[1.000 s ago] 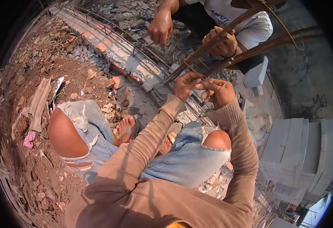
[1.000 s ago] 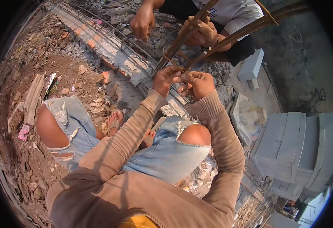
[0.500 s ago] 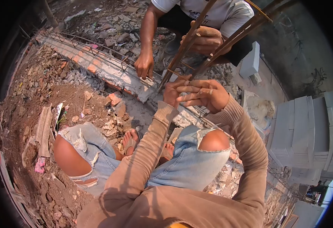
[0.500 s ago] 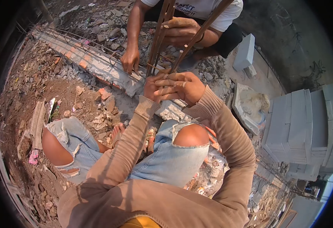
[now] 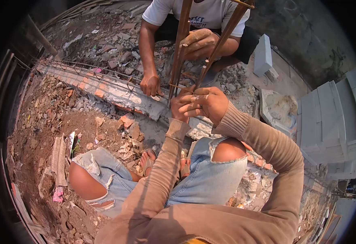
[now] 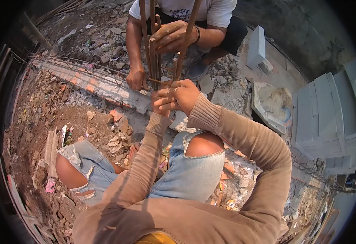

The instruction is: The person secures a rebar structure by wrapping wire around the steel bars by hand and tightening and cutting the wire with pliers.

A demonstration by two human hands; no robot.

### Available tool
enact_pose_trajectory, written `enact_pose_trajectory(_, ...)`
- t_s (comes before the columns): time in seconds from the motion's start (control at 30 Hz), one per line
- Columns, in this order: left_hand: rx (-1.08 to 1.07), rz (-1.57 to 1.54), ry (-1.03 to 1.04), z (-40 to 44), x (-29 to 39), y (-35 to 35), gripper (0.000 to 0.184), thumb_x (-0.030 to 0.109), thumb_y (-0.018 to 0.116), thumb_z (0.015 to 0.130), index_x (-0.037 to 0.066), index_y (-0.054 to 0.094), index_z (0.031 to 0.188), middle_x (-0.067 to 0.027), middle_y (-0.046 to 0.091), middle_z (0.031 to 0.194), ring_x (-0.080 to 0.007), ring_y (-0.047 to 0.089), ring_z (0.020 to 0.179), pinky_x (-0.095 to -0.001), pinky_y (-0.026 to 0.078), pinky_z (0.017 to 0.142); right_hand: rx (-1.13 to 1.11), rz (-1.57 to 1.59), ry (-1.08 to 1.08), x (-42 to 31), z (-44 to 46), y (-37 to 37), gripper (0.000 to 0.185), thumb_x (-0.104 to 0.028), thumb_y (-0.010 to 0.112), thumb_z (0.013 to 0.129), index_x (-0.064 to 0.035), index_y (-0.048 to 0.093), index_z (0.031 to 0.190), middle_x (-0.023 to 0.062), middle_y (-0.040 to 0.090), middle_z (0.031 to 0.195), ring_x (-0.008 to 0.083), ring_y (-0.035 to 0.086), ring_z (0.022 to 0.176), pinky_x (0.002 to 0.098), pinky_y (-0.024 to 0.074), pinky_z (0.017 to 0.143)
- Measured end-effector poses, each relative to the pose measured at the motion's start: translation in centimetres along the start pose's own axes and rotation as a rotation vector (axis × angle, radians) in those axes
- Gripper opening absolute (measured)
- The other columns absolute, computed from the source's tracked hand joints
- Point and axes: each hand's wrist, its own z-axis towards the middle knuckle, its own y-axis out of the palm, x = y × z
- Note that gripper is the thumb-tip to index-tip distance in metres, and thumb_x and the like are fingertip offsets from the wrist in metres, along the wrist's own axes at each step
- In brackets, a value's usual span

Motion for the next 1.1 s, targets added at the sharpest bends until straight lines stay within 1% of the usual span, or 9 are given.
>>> enact_pose_trajectory(0.23, 0.14, 0.079, 0.038, 0.1, 0.6, 2.0, 0.025, 0.023, 0.068, 0.092, -0.001, 0.066, 0.098, -0.0037, 0.065, 0.086, -0.0092, 0.058, 0.074, -0.0246, 0.049, 0.064, -0.078, -0.311, 0.068, -0.1, 0.6, 2.6, 0.041, -0.016, 0.054, 0.099, 0.0102, 0.046, 0.129, 0.0199, 0.058, 0.127, 0.0276, 0.063, 0.11, 0.0386, 0.0564, 0.085)
enact_pose_trajectory(0.37, 0.224, 0.125, -0.019, 0.0, 2.4, 3.3, 0.026, 0.026, 0.067, 0.093, 0.0, 0.067, 0.091, -0.0028, 0.064, 0.082, -0.0083, 0.055, 0.071, -0.0248, 0.045, 0.061, -0.334, -0.868, -0.141, -0.5, -2.6, 3.6, 0.056, -0.029, 0.055, 0.099, 0.0058, 0.041, 0.141, 0.0117, 0.064, 0.12, 0.0227, 0.064, 0.107, 0.0316, 0.0507, 0.09)
enact_pose_trajectory(0.43, 0.268, 0.129, -0.051, 0.4, 2.1, 3.3, 0.028, 0.027, 0.067, 0.094, 0.0, 0.067, 0.087, -0.0024, 0.063, 0.08, -0.0079, 0.054, 0.069, -0.0249, 0.044, 0.06, -0.294, -1.143, -0.467, -1.6, -4.0, 3.3, 0.048, -0.033, 0.055, 0.099, 0.0024, 0.054, 0.132, 0.0092, 0.069, 0.104, 0.0217, 0.066, 0.097, 0.0316, 0.0505, 0.086)
enact_pose_trajectory(0.57, 0.175, -0.062, 0.136, 2.1, -2.0, 1.1, 0.032, 0.029, 0.064, 0.096, 0.0, 0.069, 0.082, -0.0035, 0.064, 0.078, -0.0088, 0.055, 0.074, -0.0268, 0.044, 0.069, 0.105, -0.678, -0.549, 0.4, -2.0, -1.7, 0.025, -0.015, 0.055, 0.098, 0.0005, 0.063, 0.117, 0.0056, 0.068, 0.091, 0.011, 0.06, 0.075, 0.0259, 0.0508, 0.07)
enact_pose_trajectory(0.67, 0.179, 0.021, 0.139, 2.5, -1.2, 1.9, 0.031, 0.029, 0.062, 0.097, -0.001, 0.07, 0.093, -0.0048, 0.066, 0.083, -0.011, 0.058, 0.081, -0.0277, 0.044, 0.076, 0.267, -0.576, -0.558, 0.3, -0.2, -4.5, 0.021, -0.005, 0.054, 0.096, 0.0048, 0.063, 0.114, 0.0057, 0.067, 0.087, 0.0096, 0.062, 0.076, 0.0258, 0.0517, 0.069)
enact_pose_trajectory(0.83, 0.214, -0.132, -0.098, 4.2, 0.1, 1.6, 0.028, 0.028, 0.064, 0.095, 0.003, 0.07, 0.084, -0.0023, 0.063, 0.076, -0.0112, 0.055, 0.073, -0.0257, 0.043, 0.07, 0.158, -0.515, -0.598, 0.4, 1.5, -4.7, 0.018, 0.002, 0.051, 0.094, 0.0053, 0.062, 0.107, 0.0061, 0.065, 0.083, 0.0108, 0.063, 0.074, 0.0262, 0.0529, 0.071)
enact_pose_trajectory(0.9, 0.21, -0.125, -0.151, 4.6, 0.6, 1.8, 0.025, 0.027, 0.065, 0.095, 0.005, 0.068, 0.084, -0.0011, 0.063, 0.076, -0.0114, 0.055, 0.072, -0.0259, 0.043, 0.069, 0.1, -0.448, -0.583, 0.3, 2.5, -5.9, 0.02, 0.004, 0.051, 0.092, 0.0014, 0.063, 0.107, 0.0033, 0.065, 0.08, 0.0058, 0.047, 0.061, 0.0221, 0.0411, 0.054)
enact_pose_trajectory(0.97, 0.2, -0.12, -0.211, 5.0, 0.6, 1.4, 0.022, 0.025, 0.065, 0.094, 0.006, 0.066, 0.084, 0.0, 0.062, 0.076, -0.0116, 0.055, 0.072, -0.0261, 0.043, 0.069, 0.134, -0.484, -0.575, 0.5, 3.3, -6.6, 0.023, 0.008, 0.048, 0.089, 0.0011, 0.062, 0.106, 0.0045, 0.065, 0.083, 0.0056, 0.047, 0.062, 0.021, 0.0398, 0.055)
enact_pose_trajectory(1.1, 0.12, -0.219, -0.129, 5.3, -1.6, -0.5, 0.016, 0.016, 0.056, 0.097, 0.004, 0.064, 0.105, -0.0037, 0.066, 0.095, -0.0132, 0.06, 0.086, -0.0258, 0.048, 0.077, 0.137, -0.536, -0.655, 1.1, 3.5, -7.1, 0.021, 0.006, 0.05, 0.088, -0.0003, 0.063, 0.104, 0.0045, 0.065, 0.088, 0.0068, 0.049, 0.066, 0.0233, 0.0443, 0.061)
